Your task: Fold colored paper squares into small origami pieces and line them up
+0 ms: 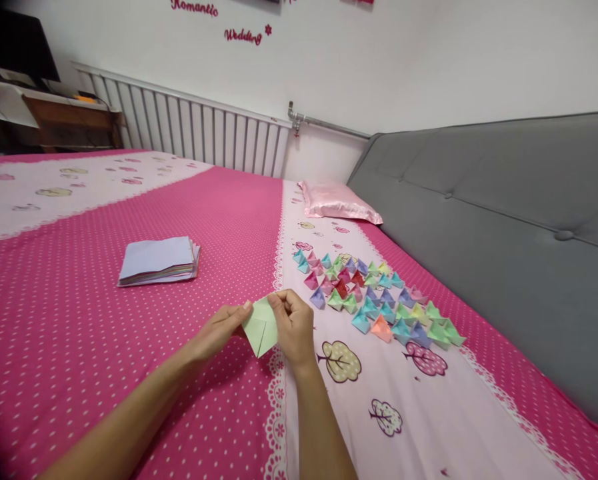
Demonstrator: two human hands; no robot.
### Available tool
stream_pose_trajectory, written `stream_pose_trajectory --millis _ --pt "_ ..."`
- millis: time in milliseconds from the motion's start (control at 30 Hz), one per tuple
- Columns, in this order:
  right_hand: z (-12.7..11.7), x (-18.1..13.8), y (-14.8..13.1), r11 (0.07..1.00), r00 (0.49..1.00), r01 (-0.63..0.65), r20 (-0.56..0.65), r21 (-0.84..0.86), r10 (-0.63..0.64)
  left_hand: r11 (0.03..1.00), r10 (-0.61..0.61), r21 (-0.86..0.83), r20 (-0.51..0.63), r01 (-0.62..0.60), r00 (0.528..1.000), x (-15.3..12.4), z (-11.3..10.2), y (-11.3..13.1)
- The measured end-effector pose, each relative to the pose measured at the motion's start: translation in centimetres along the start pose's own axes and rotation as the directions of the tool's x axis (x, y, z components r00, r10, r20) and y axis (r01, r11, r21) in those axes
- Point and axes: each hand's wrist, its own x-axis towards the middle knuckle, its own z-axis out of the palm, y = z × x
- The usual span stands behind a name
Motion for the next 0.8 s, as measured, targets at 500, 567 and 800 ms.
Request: stream_pose_trajectory --millis 500,567,800 --pt "0.1 0.0 0.9 0.994 0.999 -0.036 -0.021 0.101 0.038 1.000 0.008 -0.026 -0.076 -0.010 0.997 -0.1 0.2 0.8" --pt "0.2 0.0 1.0 0.994 0.998 -0.037 -0.054 0.098 0.042 0.999 0.011 -0.037 -0.116 -0.015 0.993 -0.1 0.2 0.9" --pt "0.4 0.1 0.8 0.985 0.998 -0.047 -0.020 0.165 0.051 0.993 -0.001 -0.113 -0.298 -0.034 0.955 0.0 0.1 0.7"
